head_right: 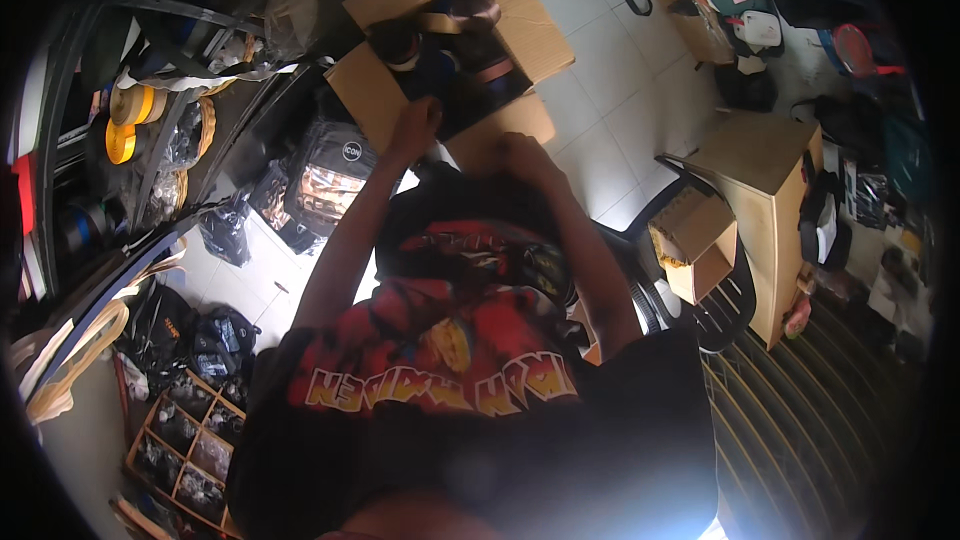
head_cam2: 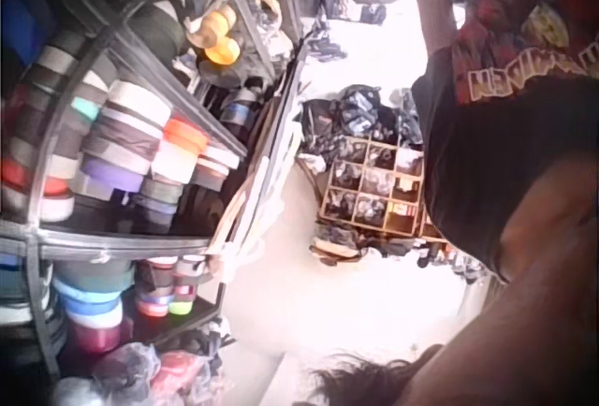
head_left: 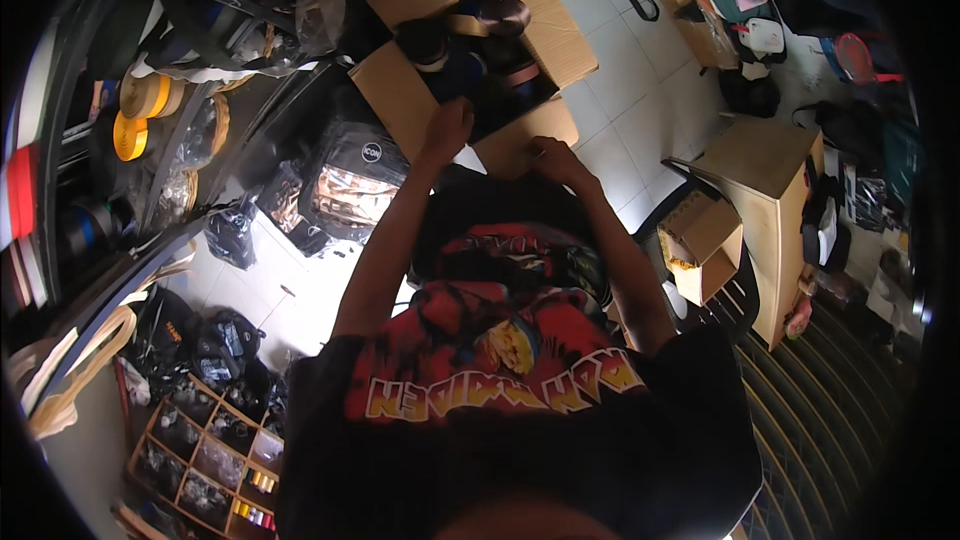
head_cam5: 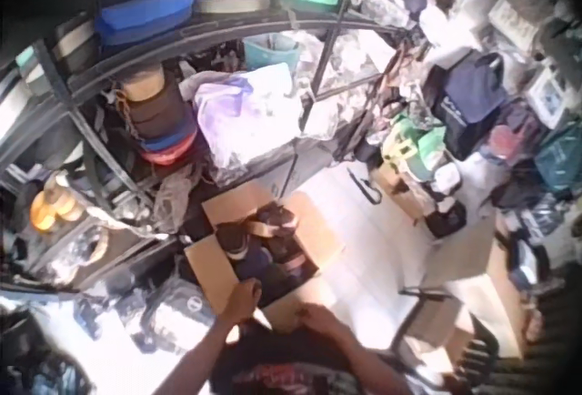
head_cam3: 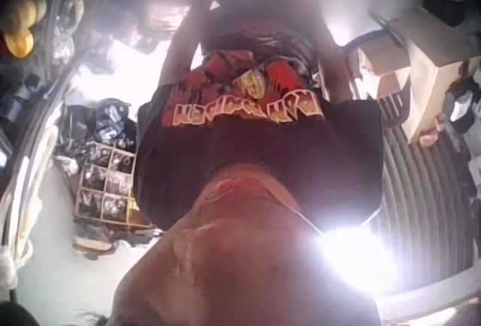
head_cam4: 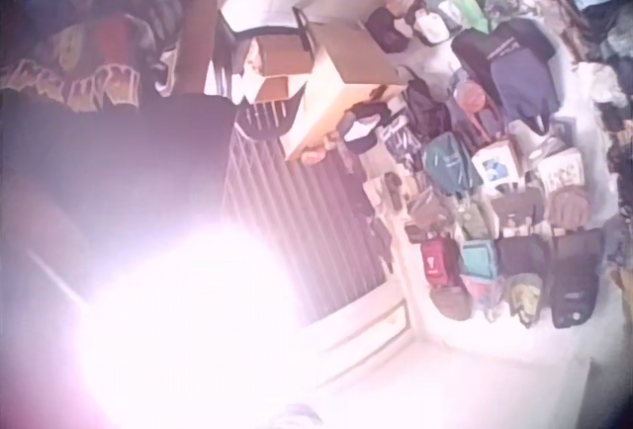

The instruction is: The person sorts and organizes several rolls of colored ribbon, placing them onto shelves one at a time.

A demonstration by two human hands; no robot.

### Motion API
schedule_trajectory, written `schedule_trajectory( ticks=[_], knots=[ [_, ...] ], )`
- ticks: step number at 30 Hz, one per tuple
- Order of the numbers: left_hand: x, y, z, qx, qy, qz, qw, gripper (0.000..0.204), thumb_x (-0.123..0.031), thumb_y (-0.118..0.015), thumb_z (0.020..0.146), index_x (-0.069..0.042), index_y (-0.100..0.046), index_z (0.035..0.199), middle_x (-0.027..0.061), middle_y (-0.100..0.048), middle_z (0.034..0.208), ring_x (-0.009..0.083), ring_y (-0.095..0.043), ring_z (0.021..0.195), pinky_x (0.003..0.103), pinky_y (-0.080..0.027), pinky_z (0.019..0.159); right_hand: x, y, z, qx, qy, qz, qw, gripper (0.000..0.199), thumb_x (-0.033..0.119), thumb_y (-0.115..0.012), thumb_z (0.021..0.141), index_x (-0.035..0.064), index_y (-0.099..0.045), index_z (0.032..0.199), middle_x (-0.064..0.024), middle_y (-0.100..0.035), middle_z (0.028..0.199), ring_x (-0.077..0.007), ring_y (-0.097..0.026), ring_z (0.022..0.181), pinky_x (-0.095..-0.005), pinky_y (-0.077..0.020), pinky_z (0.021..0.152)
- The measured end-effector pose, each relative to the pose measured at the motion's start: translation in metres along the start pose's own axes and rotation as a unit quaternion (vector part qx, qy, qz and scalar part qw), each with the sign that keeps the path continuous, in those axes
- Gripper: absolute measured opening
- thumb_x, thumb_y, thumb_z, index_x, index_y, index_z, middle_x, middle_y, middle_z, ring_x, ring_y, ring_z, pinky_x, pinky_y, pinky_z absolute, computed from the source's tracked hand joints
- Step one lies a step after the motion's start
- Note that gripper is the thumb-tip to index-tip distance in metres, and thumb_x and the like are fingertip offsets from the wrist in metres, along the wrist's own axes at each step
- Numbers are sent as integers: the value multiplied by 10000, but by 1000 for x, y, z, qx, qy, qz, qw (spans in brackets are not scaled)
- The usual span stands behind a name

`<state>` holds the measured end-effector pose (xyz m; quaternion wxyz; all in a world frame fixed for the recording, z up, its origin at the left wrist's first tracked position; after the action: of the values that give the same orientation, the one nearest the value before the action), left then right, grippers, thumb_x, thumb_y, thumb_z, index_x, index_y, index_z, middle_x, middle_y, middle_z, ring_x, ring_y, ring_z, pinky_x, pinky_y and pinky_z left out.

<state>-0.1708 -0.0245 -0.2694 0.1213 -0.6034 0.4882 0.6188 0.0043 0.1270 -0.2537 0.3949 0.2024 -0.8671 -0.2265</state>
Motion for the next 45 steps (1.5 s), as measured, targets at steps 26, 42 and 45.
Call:
schedule_trajectory(
  ticks=[26,42,45],
  knots=[
    [-56,-51,-43,-150,56,137,978,278,-5,-565,762,8,-618,1034,208,-626,1012,391,-587,990,467,-469,878,75,36,148,11,208,-306,929,680,407,-832,627,89,-580,1172,-135,-650,1048,-343,-620,1006,-452,-480,880],
    [-49,-58,-59,-154,156,103,970,235,-49,-554,810,-22,-624,1033,195,-634,1002,387,-620,936,465,-506,819,16,83,164,25,317,-267,909,293,58,-659,695,54,-628,987,-160,-651,960,-352,-628,935,-462,-501,832],
    [-49,-56,-54,-138,149,110,973,242,-45,-553,806,-24,-626,1036,186,-638,1003,382,-623,943,459,-506,823,13,77,162,8,341,-300,891,226,25,-612,678,37,-620,903,-173,-654,897,-363,-636,875,-473,-501,807]
  ],
)
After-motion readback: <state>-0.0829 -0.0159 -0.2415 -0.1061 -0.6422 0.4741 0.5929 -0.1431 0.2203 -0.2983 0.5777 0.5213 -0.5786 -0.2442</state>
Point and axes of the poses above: each hand's wrist, its own z-axis towards the middle knuckle, its own y-axis out of the back of the hand, x = y × z, the point moved 5 cm from there along z, towards the middle knuckle
